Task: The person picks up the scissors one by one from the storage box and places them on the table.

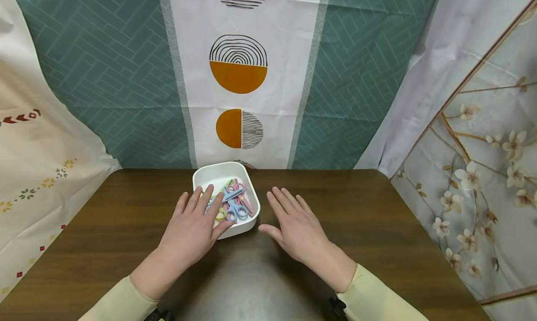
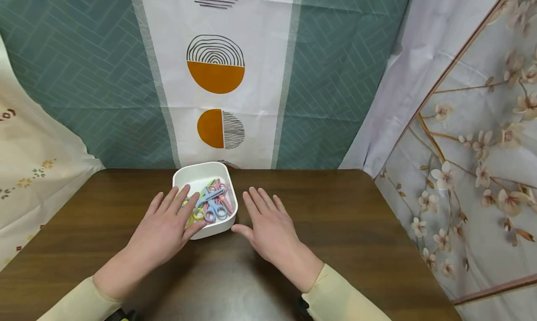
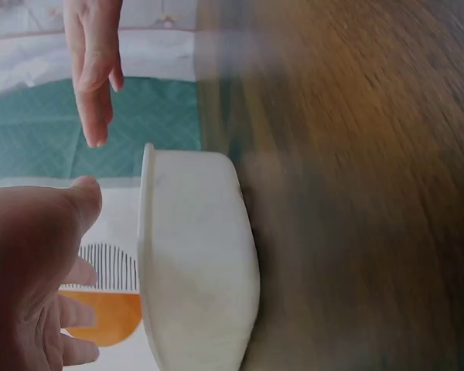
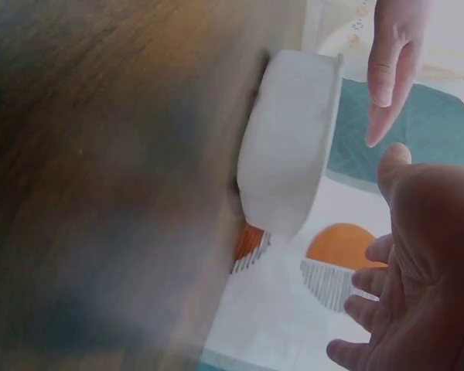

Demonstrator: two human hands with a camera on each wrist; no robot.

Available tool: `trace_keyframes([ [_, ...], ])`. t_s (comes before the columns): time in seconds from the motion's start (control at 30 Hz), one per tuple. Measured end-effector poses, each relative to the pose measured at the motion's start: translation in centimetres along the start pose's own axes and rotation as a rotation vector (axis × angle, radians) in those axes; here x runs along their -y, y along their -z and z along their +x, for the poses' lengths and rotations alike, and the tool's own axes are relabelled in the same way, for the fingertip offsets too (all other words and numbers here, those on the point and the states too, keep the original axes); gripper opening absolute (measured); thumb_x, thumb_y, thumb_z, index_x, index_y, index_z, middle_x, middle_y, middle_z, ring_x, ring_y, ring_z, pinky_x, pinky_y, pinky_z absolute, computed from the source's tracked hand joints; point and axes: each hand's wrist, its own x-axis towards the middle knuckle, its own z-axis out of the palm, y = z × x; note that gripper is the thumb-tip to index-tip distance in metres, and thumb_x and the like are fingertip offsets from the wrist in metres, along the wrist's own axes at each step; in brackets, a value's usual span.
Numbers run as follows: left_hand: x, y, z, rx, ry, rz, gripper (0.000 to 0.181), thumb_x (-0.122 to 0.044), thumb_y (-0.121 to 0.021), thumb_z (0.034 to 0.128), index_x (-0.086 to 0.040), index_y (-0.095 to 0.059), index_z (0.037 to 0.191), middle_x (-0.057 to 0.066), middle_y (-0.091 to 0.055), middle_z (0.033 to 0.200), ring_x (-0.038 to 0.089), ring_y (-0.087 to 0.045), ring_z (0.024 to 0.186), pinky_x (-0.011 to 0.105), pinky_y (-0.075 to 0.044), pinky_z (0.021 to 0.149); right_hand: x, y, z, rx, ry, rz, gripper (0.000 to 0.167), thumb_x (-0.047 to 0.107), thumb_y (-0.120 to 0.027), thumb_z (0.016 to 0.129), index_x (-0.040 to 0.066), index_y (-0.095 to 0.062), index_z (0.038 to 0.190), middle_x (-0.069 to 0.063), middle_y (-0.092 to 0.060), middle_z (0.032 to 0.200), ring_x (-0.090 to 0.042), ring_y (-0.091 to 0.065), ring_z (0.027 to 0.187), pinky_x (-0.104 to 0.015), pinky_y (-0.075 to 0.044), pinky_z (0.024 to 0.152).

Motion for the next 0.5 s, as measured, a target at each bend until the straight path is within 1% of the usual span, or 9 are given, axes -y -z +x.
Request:
trace_keyframes([
  [0.1,0.5,0.0,-0.1,0.001,0.015,-0.008,0.072,-0.051,-0.074,0.1037,-0.003,-0.060,0.155,0.029,-0.051,0.162,0.055,-0.049,0.147,0.068,-0.031,0.124,0.3,-0.4,0.6,0.010,0.017,-0.003,0.084,0.062,-0.058,0.109,0.008,-0.041,0.170,-0.013,-0.036,0.177,-0.033,-0.031,0.165,-0.058,-0.028,0.130],
  [0.23,0.9,-0.3,-0.2,0.010,0.019,-0.019,0.071,-0.051,-0.074,0.1039,-0.002,-0.061,0.154,0.032,-0.051,0.159,0.057,-0.049,0.146,0.069,-0.033,0.123,0.6,-1.0,1.2,0.022,0.041,-0.007,0.083,0.061,-0.058,0.109,0.007,-0.042,0.169,-0.014,-0.038,0.176,-0.035,-0.034,0.163,-0.058,-0.030,0.129],
  [0.4,1.4,-0.7,-0.5,0.007,0.012,-0.024,0.072,-0.051,-0.074,0.1040,0.000,-0.061,0.153,0.034,-0.055,0.155,0.055,-0.053,0.143,0.071,-0.035,0.121,1.0,-1.9,1.9,0.037,0.077,-0.018,0.084,0.062,-0.057,0.109,0.006,-0.042,0.169,-0.014,-0.039,0.175,-0.035,-0.036,0.162,-0.057,-0.031,0.129],
  [0.5,1.5,-1.0,-0.6,0.005,0.006,-0.028,0.072,-0.051,-0.074,0.1034,0.001,-0.062,0.152,0.034,-0.056,0.152,0.055,-0.056,0.141,0.072,-0.035,0.120,1.2,-2.3,2.2,0.063,0.093,-0.008,0.085,0.062,-0.056,0.109,0.005,-0.040,0.170,-0.015,-0.038,0.176,-0.035,-0.035,0.163,-0.057,-0.031,0.129],
])
